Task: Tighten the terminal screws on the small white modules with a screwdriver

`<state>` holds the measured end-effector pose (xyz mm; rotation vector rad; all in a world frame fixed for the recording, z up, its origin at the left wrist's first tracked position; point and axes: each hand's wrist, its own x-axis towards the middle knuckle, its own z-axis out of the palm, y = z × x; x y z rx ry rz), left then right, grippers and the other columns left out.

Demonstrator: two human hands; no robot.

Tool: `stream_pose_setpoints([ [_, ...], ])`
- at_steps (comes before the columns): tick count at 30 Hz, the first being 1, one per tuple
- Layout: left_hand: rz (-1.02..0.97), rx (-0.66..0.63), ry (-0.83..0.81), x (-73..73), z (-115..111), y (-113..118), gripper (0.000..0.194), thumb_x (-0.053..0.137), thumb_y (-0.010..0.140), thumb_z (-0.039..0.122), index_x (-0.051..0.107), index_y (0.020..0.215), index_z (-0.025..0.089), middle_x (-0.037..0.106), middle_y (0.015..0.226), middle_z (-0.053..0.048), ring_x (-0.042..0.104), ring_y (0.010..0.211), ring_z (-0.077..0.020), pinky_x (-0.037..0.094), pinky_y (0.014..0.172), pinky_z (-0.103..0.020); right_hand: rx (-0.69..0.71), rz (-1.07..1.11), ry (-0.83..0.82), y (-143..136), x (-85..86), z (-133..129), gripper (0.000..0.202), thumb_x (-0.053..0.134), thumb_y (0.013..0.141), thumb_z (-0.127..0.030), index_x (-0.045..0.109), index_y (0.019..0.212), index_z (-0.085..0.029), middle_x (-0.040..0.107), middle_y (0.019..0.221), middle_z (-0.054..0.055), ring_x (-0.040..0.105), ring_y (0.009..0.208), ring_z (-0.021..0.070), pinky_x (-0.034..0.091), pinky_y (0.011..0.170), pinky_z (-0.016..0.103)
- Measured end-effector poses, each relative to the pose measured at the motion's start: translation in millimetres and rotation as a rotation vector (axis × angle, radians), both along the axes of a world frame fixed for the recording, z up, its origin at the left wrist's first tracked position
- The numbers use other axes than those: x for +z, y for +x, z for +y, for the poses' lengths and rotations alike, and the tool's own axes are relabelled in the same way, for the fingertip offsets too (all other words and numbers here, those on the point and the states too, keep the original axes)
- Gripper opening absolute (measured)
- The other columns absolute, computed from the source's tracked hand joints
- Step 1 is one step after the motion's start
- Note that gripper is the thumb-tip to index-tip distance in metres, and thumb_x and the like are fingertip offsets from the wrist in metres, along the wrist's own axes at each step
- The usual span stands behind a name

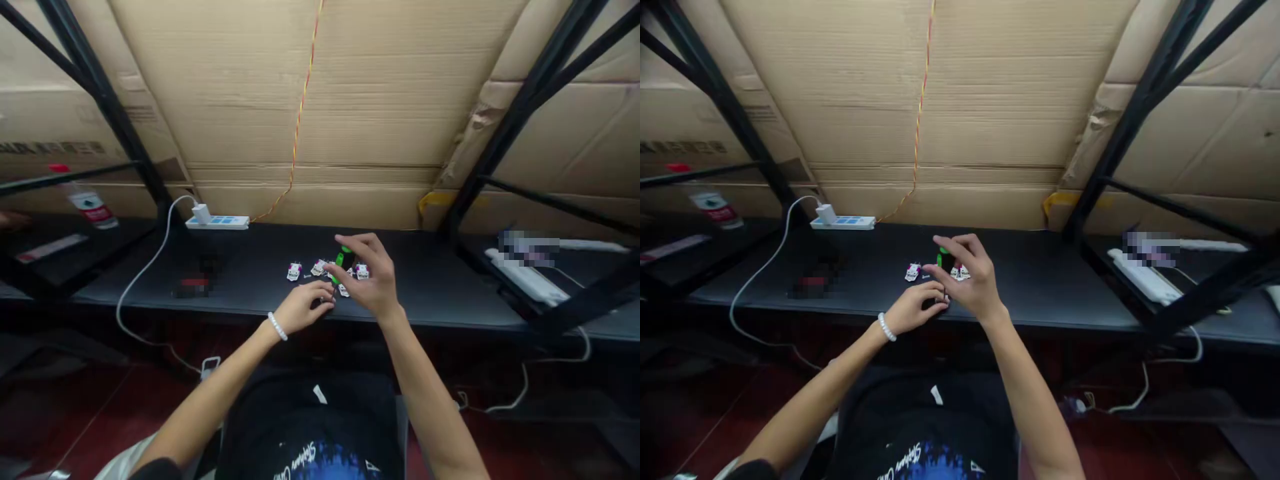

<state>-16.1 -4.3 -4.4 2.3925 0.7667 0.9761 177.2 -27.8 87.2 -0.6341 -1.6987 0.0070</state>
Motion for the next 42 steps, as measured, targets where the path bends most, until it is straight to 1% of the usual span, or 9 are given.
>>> stream_pose_setpoints([
  [6,-0.033,0.003,-0.080,3.7,-0.7,-0.6,0.006,0.070,0.096,0.025,0.070,0.099,0.020,0.077,0.108,-0.007,0.073,0.106,-0.0233,0.056,0.102,-0.037,0.236,-0.007,-0.212,-1.0,-1.8,5.3,0.047,0.058,0.104,-0.028,0.058,0.151,-0.031,0.071,0.129,0.010,0.073,0.109,0.0242,0.064,0.095,0.043],
  [11,-0.050,-0.027,-0.094,1.5,2.3,-3.6,0.014,0.078,0.089,0.021,0.070,0.100,0.019,0.078,0.114,-0.009,0.072,0.114,-0.0262,0.054,0.108,-0.041,0.040,-0.028,-0.094,2.6,0.5,6.9,0.042,0.079,0.091,-0.034,0.073,0.132,-0.032,0.069,0.111,0.007,0.069,0.089,0.0205,0.064,0.085,0.040],
  [16,-0.059,-0.047,-0.115,3.1,2.4,-5.3,0.014,0.077,0.088,0.018,0.071,0.100,0.019,0.077,0.115,-0.011,0.072,0.116,-0.0264,0.054,0.108,-0.041,0.189,-0.012,-0.228,4.8,-0.5,7.0,0.048,0.059,0.104,-0.030,0.058,0.151,-0.031,0.068,0.135,0.011,0.071,0.114,0.0250,0.061,0.102,0.046],
  [21,-0.074,-0.043,-0.122,4.2,0.9,-5.0,0.009,0.076,0.088,0.016,0.070,0.094,0.019,0.078,0.116,-0.010,0.072,0.120,-0.0268,0.054,0.110,-0.042,-0.012,-0.042,-0.082,6.7,2.2,8.4,0.042,0.080,0.091,-0.034,0.072,0.133,-0.032,0.067,0.106,0.006,0.067,0.088,0.0208,0.063,0.079,0.039],
  [23,-0.074,-0.033,-0.127,4.4,0.6,-4.8,0.011,0.076,0.087,0.016,0.070,0.096,0.019,0.078,0.116,-0.010,0.072,0.121,-0.0268,0.053,0.111,-0.043,-0.050,-0.068,-0.040,6.8,2.9,7.5,0.042,0.078,0.093,-0.033,0.071,0.134,-0.032,0.065,0.107,0.007,0.066,0.088,0.0214,0.063,0.081,0.041],
  [27,-0.081,-0.024,-0.137,5.8,0.1,-3.4,0.008,0.077,0.088,0.017,0.070,0.093,0.018,0.078,0.114,-0.010,0.073,0.114,-0.0250,0.055,0.108,-0.040,0.113,-0.041,-0.127,5.3,-1.1,4.8,0.052,0.061,0.102,-0.025,0.055,0.153,-0.032,0.067,0.129,0.011,0.073,0.109,0.0247,0.061,0.101,0.049],
  [30,-0.094,-0.021,-0.142,7.3,-0.8,-1.3,0.007,0.074,0.090,0.018,0.069,0.085,0.018,0.078,0.111,-0.009,0.073,0.111,-0.0242,0.055,0.105,-0.039,0.238,0.053,-0.238,2.7,-4.9,4.1,0.063,0.064,0.101,-0.025,0.044,0.160,-0.032,0.070,0.136,0.011,0.077,0.110,0.0240,0.066,0.097,0.045],
  [34,-0.110,0.011,-0.145,8.3,-2.8,3.1,0.011,0.072,0.089,0.015,0.068,0.080,0.018,0.077,0.106,-0.008,0.073,0.105,-0.0235,0.056,0.102,-0.039,0.236,0.068,-0.218,0.5,-5.4,4.5,0.050,0.071,0.097,-0.024,0.061,0.146,-0.030,0.072,0.133,0.009,0.079,0.106,0.0237,0.066,0.098,0.044],
  [42,-0.128,0.121,-0.124,6.8,-9.0,13.8,0.016,0.067,0.082,0.006,0.065,0.075,0.020,0.075,0.098,-0.004,0.072,0.096,-0.0222,0.057,0.095,-0.037,0.210,-0.012,-0.169,5.8,-0.1,2.6,0.049,0.074,0.095,-0.024,0.064,0.143,-0.030,0.073,0.128,0.009,0.077,0.109,0.0243,0.066,0.096,0.043],
])
